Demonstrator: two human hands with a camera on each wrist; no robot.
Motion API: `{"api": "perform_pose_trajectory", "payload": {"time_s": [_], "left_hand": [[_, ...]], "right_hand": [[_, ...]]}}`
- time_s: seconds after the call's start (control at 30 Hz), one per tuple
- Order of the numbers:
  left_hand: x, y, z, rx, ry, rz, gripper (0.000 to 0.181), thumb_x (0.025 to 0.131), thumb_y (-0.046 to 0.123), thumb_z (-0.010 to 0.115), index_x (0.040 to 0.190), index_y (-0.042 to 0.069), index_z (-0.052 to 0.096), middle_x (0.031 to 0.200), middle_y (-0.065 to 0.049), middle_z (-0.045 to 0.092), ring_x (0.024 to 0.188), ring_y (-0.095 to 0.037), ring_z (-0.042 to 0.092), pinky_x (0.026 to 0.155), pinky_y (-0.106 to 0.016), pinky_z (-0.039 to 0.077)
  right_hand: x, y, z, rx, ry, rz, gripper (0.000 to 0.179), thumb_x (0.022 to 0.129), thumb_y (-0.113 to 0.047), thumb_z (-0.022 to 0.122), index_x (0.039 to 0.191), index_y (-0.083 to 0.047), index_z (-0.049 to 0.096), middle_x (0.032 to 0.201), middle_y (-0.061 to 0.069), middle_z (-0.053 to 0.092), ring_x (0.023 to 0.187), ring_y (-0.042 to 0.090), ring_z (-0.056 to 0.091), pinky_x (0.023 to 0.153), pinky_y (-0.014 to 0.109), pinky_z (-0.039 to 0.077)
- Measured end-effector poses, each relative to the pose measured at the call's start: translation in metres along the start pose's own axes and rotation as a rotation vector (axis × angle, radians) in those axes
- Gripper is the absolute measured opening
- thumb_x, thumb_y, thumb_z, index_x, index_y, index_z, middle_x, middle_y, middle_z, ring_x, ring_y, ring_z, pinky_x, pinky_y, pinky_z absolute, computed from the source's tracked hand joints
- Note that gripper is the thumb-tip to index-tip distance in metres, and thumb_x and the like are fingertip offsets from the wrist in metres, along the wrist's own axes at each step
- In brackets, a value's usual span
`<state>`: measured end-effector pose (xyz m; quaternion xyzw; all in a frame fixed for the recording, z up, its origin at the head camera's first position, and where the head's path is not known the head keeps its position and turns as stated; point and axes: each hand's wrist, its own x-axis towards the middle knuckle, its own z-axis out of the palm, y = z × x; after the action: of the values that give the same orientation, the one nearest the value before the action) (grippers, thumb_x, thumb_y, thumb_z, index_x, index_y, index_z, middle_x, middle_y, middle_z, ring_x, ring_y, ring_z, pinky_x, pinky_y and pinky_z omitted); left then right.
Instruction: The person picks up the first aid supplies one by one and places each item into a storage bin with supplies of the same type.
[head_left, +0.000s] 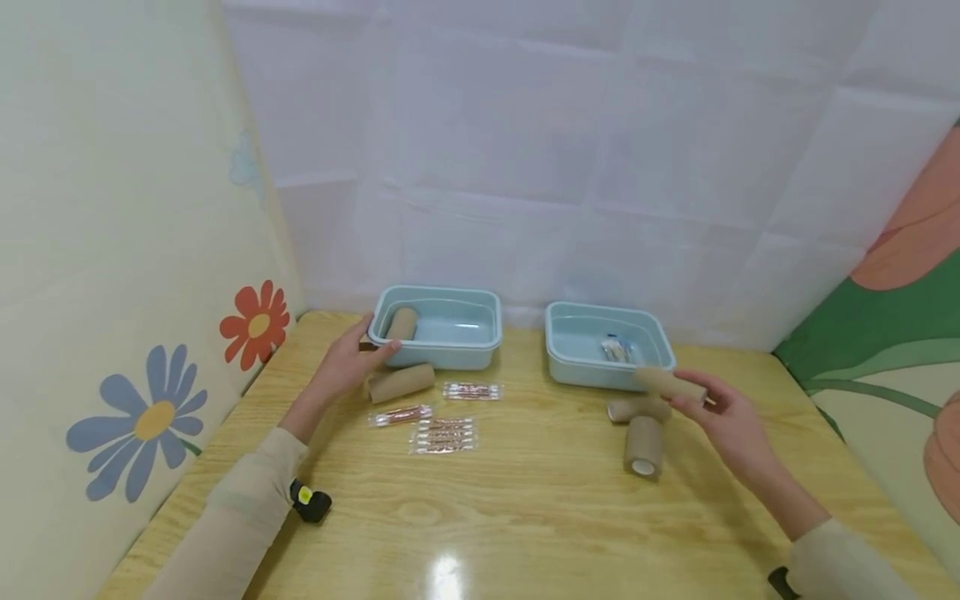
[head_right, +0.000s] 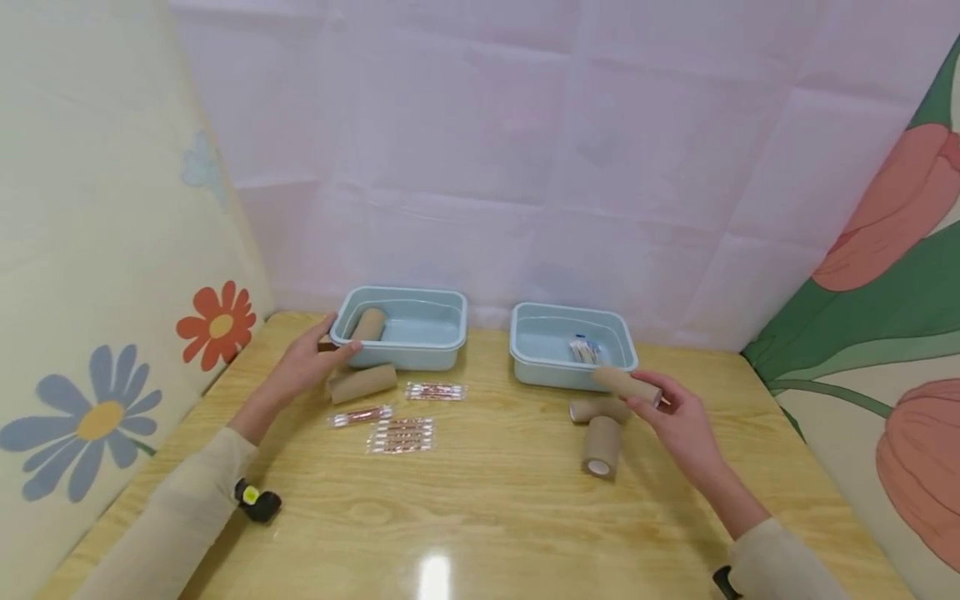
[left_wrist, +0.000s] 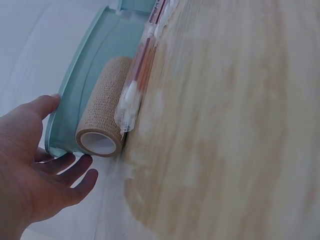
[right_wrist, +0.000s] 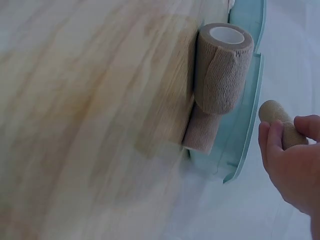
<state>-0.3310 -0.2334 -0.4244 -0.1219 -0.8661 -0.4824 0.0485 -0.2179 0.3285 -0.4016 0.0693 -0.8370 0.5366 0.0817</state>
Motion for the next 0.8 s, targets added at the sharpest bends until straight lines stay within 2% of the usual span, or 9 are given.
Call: {"api": "perform_pose_trajectory", "payload": {"time_s": [0.2, 0.37, 0.5, 0.67, 0.73, 0.8], "left_hand": [[-0.002, 0.003, 0.000, 0.007, 0.004, 0.000, 0.086, 0.101, 0.044, 0.064, 0.163, 0.008, 0.018, 0.156, -0.024, 0.036, 0.127, -0.043, 0.049, 0.103, -0.059, 0.043], [-0.004, 0.001, -0.001, -0.006, 0.022, -0.008, 0.087, 0.100, 0.046, 0.064, 0.163, 0.007, 0.018, 0.157, -0.025, 0.035, 0.127, -0.045, 0.049, 0.102, -0.059, 0.044], [-0.003, 0.000, -0.001, -0.010, 0.033, -0.010, 0.087, 0.100, 0.046, 0.064, 0.163, 0.008, 0.018, 0.158, -0.024, 0.034, 0.128, -0.044, 0.049, 0.102, -0.059, 0.045], [-0.001, 0.000, 0.001, -0.027, 0.039, 0.014, 0.085, 0.101, 0.043, 0.065, 0.163, 0.006, 0.020, 0.155, -0.026, 0.036, 0.126, -0.044, 0.051, 0.102, -0.057, 0.045], [0.000, 0.000, 0.002, -0.029, 0.037, 0.021, 0.086, 0.100, 0.043, 0.065, 0.162, 0.005, 0.020, 0.155, -0.027, 0.037, 0.126, -0.044, 0.051, 0.102, -0.057, 0.045], [0.001, 0.001, 0.005, -0.033, 0.035, 0.018, 0.087, 0.100, 0.044, 0.065, 0.162, 0.005, 0.020, 0.155, -0.027, 0.037, 0.126, -0.044, 0.052, 0.102, -0.056, 0.045]], "right_hand": [[0.018, -0.011, 0.015, 0.006, -0.088, -0.019, 0.051, 0.099, -0.030, 0.071, 0.142, -0.006, 0.058, 0.144, 0.019, 0.050, 0.114, 0.015, 0.061, 0.087, 0.024, 0.053], [0.036, -0.018, 0.032, 0.041, -0.138, -0.052, 0.048, 0.098, -0.026, 0.072, 0.139, -0.004, 0.060, 0.135, 0.022, 0.057, 0.112, 0.021, 0.063, 0.087, 0.029, 0.054], [0.047, -0.022, 0.046, 0.069, -0.168, -0.099, 0.046, 0.097, -0.018, 0.074, 0.137, 0.000, 0.061, 0.133, 0.022, 0.058, 0.107, 0.023, 0.065, 0.085, 0.030, 0.056], [0.055, -0.030, 0.058, 0.116, -0.220, -0.089, 0.046, 0.097, -0.016, 0.073, 0.138, 0.000, 0.060, 0.139, 0.021, 0.053, 0.107, 0.024, 0.067, 0.087, 0.034, 0.056], [0.058, -0.032, 0.061, 0.108, -0.233, -0.083, 0.046, 0.097, -0.017, 0.073, 0.138, -0.002, 0.060, 0.139, 0.020, 0.053, 0.107, 0.025, 0.067, 0.089, 0.041, 0.056], [0.060, -0.034, 0.063, 0.102, -0.242, -0.090, 0.045, 0.097, -0.016, 0.073, 0.138, -0.002, 0.061, 0.136, 0.021, 0.055, 0.107, 0.026, 0.067, 0.086, 0.040, 0.057]]}}
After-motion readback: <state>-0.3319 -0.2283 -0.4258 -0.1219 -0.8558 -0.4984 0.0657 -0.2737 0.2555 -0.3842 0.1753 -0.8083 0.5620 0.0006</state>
